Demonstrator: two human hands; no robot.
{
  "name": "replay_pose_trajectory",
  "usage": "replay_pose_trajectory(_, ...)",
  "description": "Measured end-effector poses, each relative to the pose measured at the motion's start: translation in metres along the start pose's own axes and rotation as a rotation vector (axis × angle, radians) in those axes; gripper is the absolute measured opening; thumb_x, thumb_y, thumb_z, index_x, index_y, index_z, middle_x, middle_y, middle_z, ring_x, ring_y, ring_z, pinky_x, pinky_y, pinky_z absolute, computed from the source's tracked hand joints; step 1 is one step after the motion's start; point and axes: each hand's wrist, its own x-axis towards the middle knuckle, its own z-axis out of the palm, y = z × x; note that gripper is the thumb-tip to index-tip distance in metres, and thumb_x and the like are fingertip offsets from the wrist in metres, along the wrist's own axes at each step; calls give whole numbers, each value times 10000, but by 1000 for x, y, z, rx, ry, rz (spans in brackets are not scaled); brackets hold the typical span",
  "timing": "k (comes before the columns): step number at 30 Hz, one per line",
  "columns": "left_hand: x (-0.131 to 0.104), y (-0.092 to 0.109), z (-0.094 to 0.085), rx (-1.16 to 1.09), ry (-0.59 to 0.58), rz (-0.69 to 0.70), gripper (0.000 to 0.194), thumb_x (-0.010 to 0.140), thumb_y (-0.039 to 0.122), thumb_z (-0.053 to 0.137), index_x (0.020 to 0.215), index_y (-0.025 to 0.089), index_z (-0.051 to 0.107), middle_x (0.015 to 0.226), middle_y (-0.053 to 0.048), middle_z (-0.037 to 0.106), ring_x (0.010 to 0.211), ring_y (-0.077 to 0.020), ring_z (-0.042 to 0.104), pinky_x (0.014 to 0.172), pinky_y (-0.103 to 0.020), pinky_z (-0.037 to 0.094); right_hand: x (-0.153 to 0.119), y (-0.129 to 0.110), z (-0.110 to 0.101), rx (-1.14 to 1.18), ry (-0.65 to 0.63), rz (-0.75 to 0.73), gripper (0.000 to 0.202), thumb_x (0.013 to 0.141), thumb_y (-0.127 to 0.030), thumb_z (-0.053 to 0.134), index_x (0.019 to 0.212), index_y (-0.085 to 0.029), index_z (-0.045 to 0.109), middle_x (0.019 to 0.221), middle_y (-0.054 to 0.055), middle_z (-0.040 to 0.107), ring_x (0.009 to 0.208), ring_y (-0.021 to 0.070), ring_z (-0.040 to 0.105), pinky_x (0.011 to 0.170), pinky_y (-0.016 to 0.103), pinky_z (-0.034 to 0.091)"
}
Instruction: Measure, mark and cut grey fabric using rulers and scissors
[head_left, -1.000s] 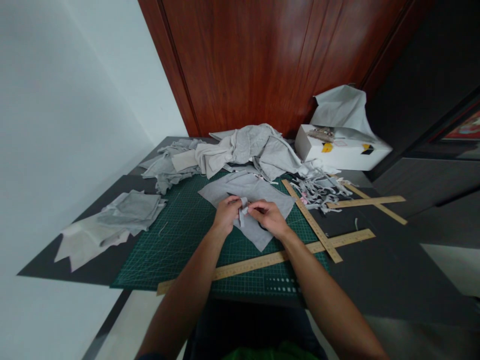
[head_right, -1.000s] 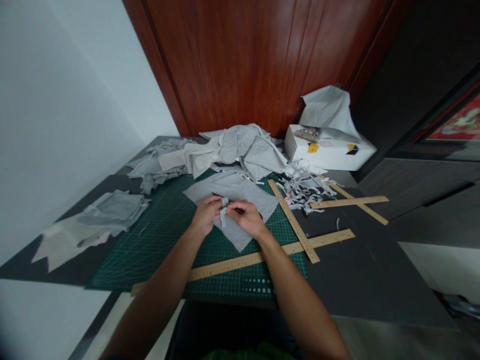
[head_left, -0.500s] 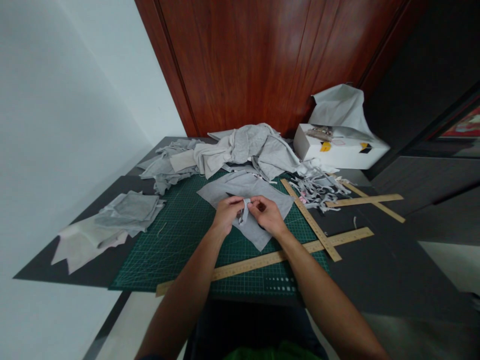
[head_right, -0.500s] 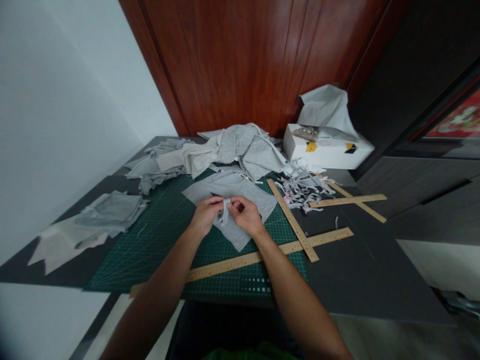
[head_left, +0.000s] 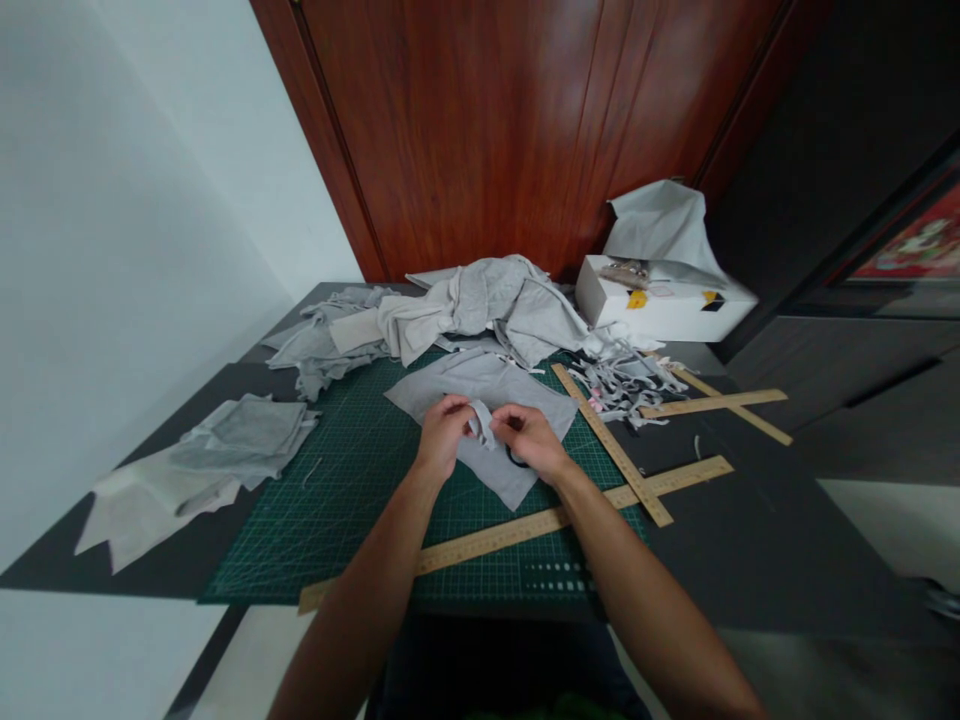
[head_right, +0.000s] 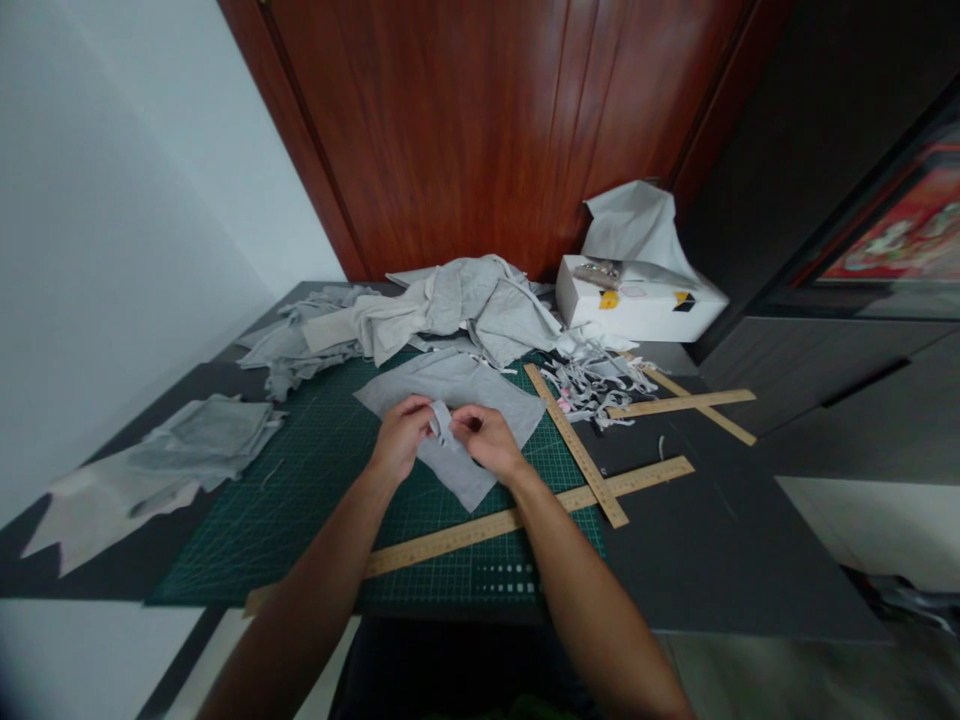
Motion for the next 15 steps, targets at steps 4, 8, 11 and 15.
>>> replay_pose_trajectory(4, -3, -1, 0, 75, -23, 11, 228, 578, 289, 747, 781, 191, 717, 642, 38, 632, 577, -118, 541, 534, -227, 382, -1, -7, 0, 53, 110, -79, 235, 801, -451, 728, 809, -221, 682, 948, 36, 699, 817, 167, 592, 720, 281, 480)
replay_pose_trajectory(8, -7, 0, 1, 134, -205, -18, 141, 607, 296, 735, 685, 180, 718, 636, 21, 618, 608, -124, 551, 576, -236, 407, -4, -11, 2, 232, 129, 10, 277, 801, -481, 734, 782, -227, 624, 896, 18, 682, 685, 134, 533, 609, 259, 434)
replay_pose_trajectory(11, -7, 0, 2, 119, -215, -29, 231, 641, 365, 778, 772, 175, 761, 713, -13, 679, 652, -147, 597, 593, -249, 428, -1, -6, 4, 308, 140, 130, 303, 759, -492, 761, 788, -235, 602, 658, -50, 537, 576, 121, 471, 549, 251, 404)
replay_pose_trajectory(15, -2, -4, 1, 211, -166, 1, 282, 694, 426, 774, 828, 178, 781, 770, -50, 730, 710, -181, 645, 606, -262, 444, 14, 5, -18, 444, 335, 162, 322, 669, -434, 814, 782, -237, 586, 684, -42, 563, 596, 132, 534, 527, 257, 463)
